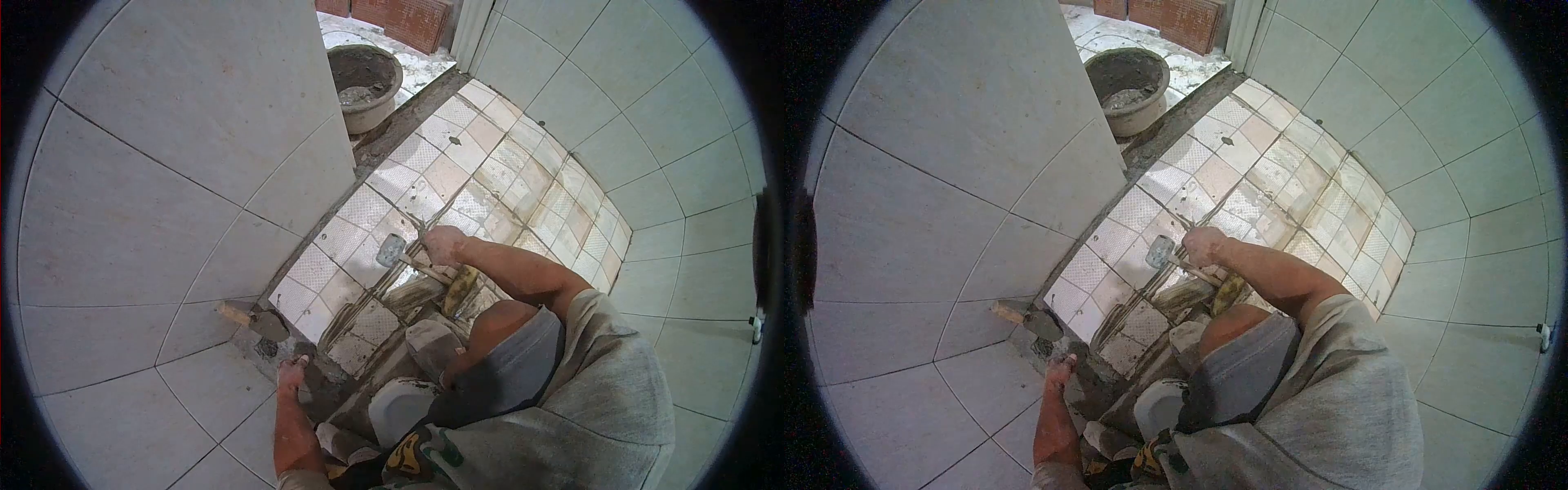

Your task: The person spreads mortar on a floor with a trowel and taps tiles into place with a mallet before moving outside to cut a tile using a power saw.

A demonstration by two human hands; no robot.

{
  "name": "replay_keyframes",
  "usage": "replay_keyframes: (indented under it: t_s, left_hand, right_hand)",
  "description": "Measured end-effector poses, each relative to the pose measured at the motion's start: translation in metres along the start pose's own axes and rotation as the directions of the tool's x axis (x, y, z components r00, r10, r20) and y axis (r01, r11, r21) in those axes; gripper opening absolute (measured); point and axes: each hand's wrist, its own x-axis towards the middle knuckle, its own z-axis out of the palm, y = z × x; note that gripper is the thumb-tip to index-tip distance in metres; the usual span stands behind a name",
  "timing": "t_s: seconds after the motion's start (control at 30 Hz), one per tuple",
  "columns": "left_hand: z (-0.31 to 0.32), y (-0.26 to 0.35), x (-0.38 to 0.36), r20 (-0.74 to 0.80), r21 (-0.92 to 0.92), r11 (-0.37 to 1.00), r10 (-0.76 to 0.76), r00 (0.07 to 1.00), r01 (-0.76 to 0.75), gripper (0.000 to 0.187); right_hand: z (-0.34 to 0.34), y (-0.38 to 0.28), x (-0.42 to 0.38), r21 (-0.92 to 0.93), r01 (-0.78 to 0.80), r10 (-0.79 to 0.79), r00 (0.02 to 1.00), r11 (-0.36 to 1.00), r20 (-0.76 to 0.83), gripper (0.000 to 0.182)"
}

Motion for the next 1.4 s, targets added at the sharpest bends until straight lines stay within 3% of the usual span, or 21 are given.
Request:
replay_keyframes:
  t_s: [0.07,0.13,0.27,0.33,0.43,0.57,0.63,0.73,0.87,0.93,0.97,1.03,1.17,1.23,1.27,1.33,1.4]
  left_hand:
    - [0.003,-0.011,0.007,-0.016,0.011,1.0,0.023,1.0,-0.023,0.046]
    - [-0.005,0.018,-0.013,-0.023,0.091,0.996,-0.012,1.0,0.014,0.047]
    - [0.009,-0.029,0.021,-0.027,0.03,0.999,-0.019,0.999,0.02,0.047]
    - [-0.004,0.001,-0.001,0.027,0.046,0.999,-0.012,1.0,0.011,0.047]
    - [0.005,-0.014,0.012,-0.043,0.047,0.998,-0.045,0.998,0.048,0.046]
    - [0.0,-0.006,0.006,0.002,0.133,0.99,-0.042,0.999,0.042,0.045]
    - [0.002,-0.008,0.003,-0.026,-0.003,0.999,-0.037,0.999,0.037,0.046]
    - [-0.005,0.009,-0.009,0.008,0.026,0.999,-0.029,1.0,0.029,0.047]
    - [0.01,-0.042,0.032,-0.008,-0.004,1.0,0.026,1.0,-0.026,0.047]
    - [0.007,-0.04,0.032,0.067,0.271,0.959,0.066,0.996,-0.082,0.048]
    - [0.008,-0.039,0.031,0.068,0.271,0.959,0.066,0.996,-0.082,0.048]
    - [0.003,-0.011,0.007,-0.025,0.041,0.999,0.004,1.0,-0.003,0.045]
    - [0.008,-0.027,0.02,-0.007,-0.012,0.999,0.047,0.999,-0.047,0.04]
    - [-0.008,0.03,-0.024,-0.051,0.043,0.999,-0.003,0.999,0.005,0.037]
    - [-0.003,0.013,-0.012,-0.051,0.043,0.999,-0.002,0.999,0.004,0.037]
    - [0.009,-0.028,0.019,-0.034,-0.077,0.996,-0.036,0.999,0.033,0.037]
    - [0.008,-0.024,0.016,-0.038,-0.058,0.998,-0.002,0.999,0.0,0.037]
  right_hand:
    - [-0.003,-0.003,-0.001,0.004,-0.004,0.004,1.0,1.0,-0.014,0.02]
    - [-0.009,-0.007,-0.001,0.013,-0.056,0.055,0.995,0.998,0.087,0.027]
    - [-0.007,-0.006,-0.001,-0.013,-0.047,0.048,0.996,0.999,0.078,0.029]
    - [-0.008,-0.006,-0.002,0.013,-0.068,0.067,0.994,0.998,0.081,0.03]
    - [0.0,0.0,0.007,-0.027,-0.033,0.035,0.996,0.999,0.082,0.032]
    - [-0.001,-0.001,0.006,-0.031,-0.036,0.039,0.993,0.999,0.111,0.031]
    - [-0.007,-0.005,-0.001,0.017,-0.023,0.022,0.999,1.0,0.04,0.029]
    - [-0.012,-0.009,-0.005,0.003,-0.025,0.025,0.998,1.0,0.053,0.029]
    - [0.002,0.001,0.006,-0.014,-0.014,0.015,0.998,1.0,0.068,0.031]
    - [0.002,0.001,0.006,0.0,-0.034,0.034,0.994,0.999,0.104,0.035]
    - [0.002,0.0,0.005,0.001,-0.035,0.034,0.994,0.999,0.104,0.035]
    - [-0.001,-0.003,0.002,-0.006,-0.016,0.016,0.998,1.0,0.059,0.038]
    - [0.001,-0.001,0.002,0.005,-0.031,0.031,0.998,0.999,0.062,0.041]
    - [-0.002,-0.001,0.001,-0.017,0.021,-0.02,0.998,1.0,0.055,0.044]
    - [0.001,-0.001,0.001,-0.016,0.021,-0.02,0.998,1.0,0.054,0.044]
    - [0.008,0.0,0.002,0.02,0.025,-0.024,0.997,0.999,-0.071,0.018]
    - [0.011,0.002,0.002,0.009,0.052,-0.051,0.994,0.999,-0.101,0.018]
